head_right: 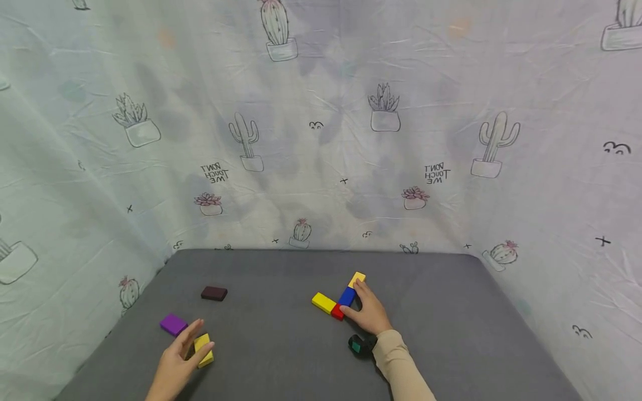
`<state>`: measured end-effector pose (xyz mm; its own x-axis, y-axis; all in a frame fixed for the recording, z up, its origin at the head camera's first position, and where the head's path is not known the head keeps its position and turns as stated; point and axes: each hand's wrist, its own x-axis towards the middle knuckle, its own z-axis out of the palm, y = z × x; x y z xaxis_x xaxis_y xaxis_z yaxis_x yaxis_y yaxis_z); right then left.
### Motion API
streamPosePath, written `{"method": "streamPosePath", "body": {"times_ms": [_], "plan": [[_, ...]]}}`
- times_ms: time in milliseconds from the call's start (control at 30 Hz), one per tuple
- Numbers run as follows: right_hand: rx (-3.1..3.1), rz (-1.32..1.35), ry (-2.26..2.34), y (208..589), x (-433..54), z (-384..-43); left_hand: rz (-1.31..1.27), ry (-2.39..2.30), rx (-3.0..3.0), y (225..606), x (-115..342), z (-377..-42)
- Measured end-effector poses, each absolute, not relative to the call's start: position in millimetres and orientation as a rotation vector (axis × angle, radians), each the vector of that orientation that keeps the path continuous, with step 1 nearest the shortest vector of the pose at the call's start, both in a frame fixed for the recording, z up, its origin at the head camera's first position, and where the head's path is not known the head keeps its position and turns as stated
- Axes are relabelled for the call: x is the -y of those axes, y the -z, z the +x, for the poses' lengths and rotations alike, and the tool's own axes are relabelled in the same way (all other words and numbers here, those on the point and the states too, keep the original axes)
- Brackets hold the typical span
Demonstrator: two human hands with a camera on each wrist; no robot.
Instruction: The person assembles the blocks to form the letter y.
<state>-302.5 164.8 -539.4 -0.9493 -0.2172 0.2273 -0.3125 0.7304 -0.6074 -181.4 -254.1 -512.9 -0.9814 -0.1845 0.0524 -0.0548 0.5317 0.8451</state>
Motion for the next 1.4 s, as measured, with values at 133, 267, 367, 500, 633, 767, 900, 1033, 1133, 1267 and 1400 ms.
{"method": "streamPosePath", "body": {"times_ms": [133, 267, 367, 500, 633, 767, 900, 1033, 1133, 1267, 1400], "plan": [[2.804, 0.428, -0.999, 540.2, -165.0, -303.6, 0.219, 1.350, 2.716, 515.3, 266.9, -177.9], [2.800, 0.426, -0.999, 540.7, -164.6, -304.6, 0.216, 1.302, 2.764, 518.2, 276.3, -177.3], [2.796, 0.430, -1.004, 541.2, -165.0, -303.7, 0.218, 1.260, 2.800, 521.9, 280.1, -177.4], [2.807, 0.433, -1.009, 540.8, -165.1, -302.8, 0.241, 1.225, 2.869, 524.9, 282.6, -178.6], [2.814, 0.439, -0.996, 540.6, -165.2, -302.3, 0.248, 1.176, 2.951, 525.5, 282.6, -179.6], [2.810, 0.442, -0.996, 540.4, -165.1, -302.5, 0.232, 1.143, 3.003, 525.1, 283.5, -180.9], [2.800, 0.438, -1.003, 540.4, -164.7, -303.3, 0.225, 1.110, 3.046, 524.4, 285.3, -182.7], [2.798, 0.433, -0.999, 541.3, -165.6, -304.3, 0.214, 1.099, 3.075, 524.1, 286.5, -183.4], [2.800, 0.431, -0.999, 542.2, -166.0, -305.1, 0.189, 1.117, 3.074, 524.8, 287.7, -182.3], [2.802, 0.430, -0.997, 542.3, -166.6, -306.2, 0.162, 1.129, 3.068, 524.8, 287.8, -180.7], [2.807, 0.427, -0.993, 540.8, -167.3, -307.2, 0.159, 1.127, 3.064, 522.9, 286.3, -181.5]]}}
